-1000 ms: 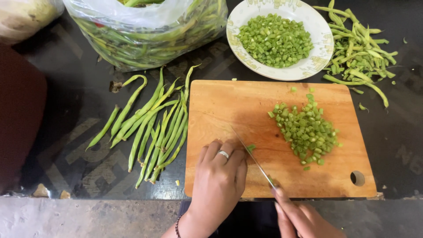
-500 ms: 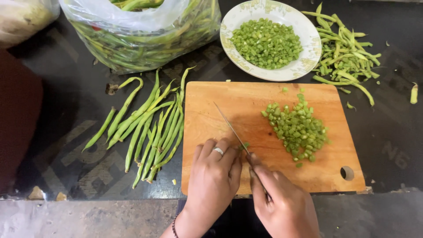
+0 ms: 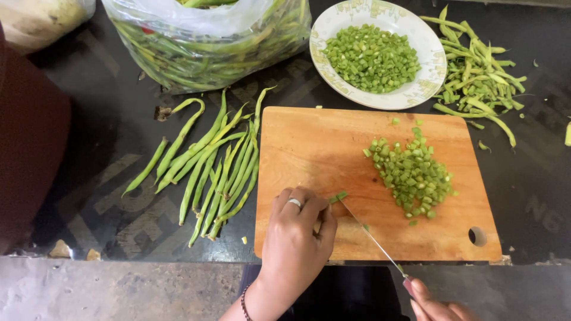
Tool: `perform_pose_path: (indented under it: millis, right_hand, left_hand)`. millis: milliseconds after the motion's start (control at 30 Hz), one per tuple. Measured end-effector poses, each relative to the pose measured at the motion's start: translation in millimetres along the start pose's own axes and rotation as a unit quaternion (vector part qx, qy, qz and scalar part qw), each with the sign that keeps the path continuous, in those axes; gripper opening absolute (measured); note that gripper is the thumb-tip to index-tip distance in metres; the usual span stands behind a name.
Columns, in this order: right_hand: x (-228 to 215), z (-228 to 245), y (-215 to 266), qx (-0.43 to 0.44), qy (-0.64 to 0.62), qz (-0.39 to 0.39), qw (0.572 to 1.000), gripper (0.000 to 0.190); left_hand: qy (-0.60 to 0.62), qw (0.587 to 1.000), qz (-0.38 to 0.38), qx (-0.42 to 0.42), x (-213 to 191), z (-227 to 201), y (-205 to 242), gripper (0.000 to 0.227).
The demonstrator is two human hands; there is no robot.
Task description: The person chops green beans on a wooden board with a knife, occasionally moving the chopped pieces aside. They pick up individual beans from a pile, slice them into small pieces, and repeat the process.
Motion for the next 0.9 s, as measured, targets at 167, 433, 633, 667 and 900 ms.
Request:
perform_pose_path:
  millis: [167, 433, 633, 667, 900]
  right_hand:
    - [-7, 31, -35, -0.120, 0.015, -0.007, 0.993, 0.049]
    - [-66, 162, -224, 0.084, -0.132, -0.025, 0.987, 0.039]
    - [-61, 172, -235, 0.108, -0.052, -0.001, 0.993, 0.037]
    - [-63, 173, -233, 0.101, -0.057, -0.012, 0.993, 0.037]
    - [26, -6, -1, 0.026, -0.243, 0.423, 0.873, 0.057]
  left_hand:
    - [0.018, 0.999, -0.002, 0.042, -4, -1, 0, 0.008]
    - [0.015, 0.999, 0.006, 0.048, -1, -1, 1, 0.008]
    - [0.042, 0.998, 0.013, 0.047, -2, -2, 4, 0.008]
    - [0.025, 0.998, -0.007, 0.048, -2, -2, 5, 0.010]
    - [-0.067, 0.995, -0.062, 0.047, -1, -3, 6, 0.017]
Point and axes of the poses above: each hand's wrist, its own y-axis away from the middle knuckle, its own x-axis out of the palm, z = x × y, the point moved 3 cm from there along -y, towards the middle knuckle, and after that the axes turned 4 degrees about -y, right-handed, at the moved point
